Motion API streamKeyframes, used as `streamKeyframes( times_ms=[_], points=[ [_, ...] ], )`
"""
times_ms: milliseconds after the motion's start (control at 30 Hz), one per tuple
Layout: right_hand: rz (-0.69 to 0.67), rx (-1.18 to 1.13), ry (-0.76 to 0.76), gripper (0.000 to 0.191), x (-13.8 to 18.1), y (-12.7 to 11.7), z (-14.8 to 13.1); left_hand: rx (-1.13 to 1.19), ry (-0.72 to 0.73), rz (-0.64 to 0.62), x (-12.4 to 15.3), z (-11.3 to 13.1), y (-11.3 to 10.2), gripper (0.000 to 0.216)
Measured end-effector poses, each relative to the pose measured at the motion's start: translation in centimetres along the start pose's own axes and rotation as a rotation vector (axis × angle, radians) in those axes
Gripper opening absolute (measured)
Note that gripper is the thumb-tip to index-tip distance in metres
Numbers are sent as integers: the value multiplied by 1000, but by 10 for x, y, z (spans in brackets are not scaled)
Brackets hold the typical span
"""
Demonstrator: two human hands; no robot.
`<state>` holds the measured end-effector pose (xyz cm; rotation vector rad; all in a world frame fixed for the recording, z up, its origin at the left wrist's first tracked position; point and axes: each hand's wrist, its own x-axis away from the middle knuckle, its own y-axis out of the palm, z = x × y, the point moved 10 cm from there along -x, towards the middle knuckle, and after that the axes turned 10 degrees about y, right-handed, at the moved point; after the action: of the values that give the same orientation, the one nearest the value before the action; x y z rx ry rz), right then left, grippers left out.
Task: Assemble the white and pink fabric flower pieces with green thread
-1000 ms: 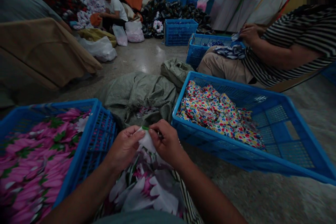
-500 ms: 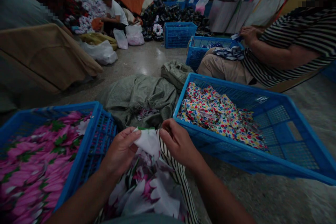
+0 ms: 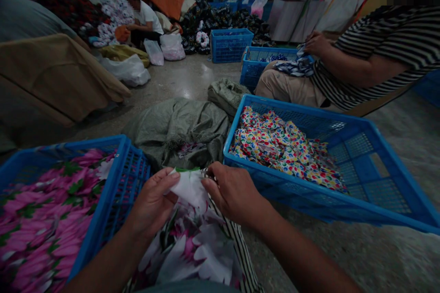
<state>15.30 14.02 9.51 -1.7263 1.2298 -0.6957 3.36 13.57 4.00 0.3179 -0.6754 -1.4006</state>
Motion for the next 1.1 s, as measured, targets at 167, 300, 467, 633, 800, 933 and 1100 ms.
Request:
streamKeyframes(
  times_ms=[167, 300, 467, 633, 800, 933, 1100],
  points=[
    [40, 43, -86, 25, 1, -2, -10, 4, -10, -31, 2, -3, 5, 9],
    [45, 35, -116, 25, -1, -3, -12, -26, -8, -65, 4, -3, 8, 7],
    [58, 57, -132, 25, 0, -7, -13, -84, 41, -72, 3, 1, 7, 8],
    [51, 80, -124, 25, 4, -7, -11, -113, 60, -62, 1, 4, 7, 8],
    [74, 111, -139, 25, 5, -8, -15, -134, 42, -82, 1, -1, 8, 9],
    [99, 120, -154, 26, 5, -10, -17, -197, 68, -74, 0, -1, 4, 8],
    [86, 120, -153, 27, 6, -9, -16, -277, 109, -70, -1, 1, -1, 12]
  ],
)
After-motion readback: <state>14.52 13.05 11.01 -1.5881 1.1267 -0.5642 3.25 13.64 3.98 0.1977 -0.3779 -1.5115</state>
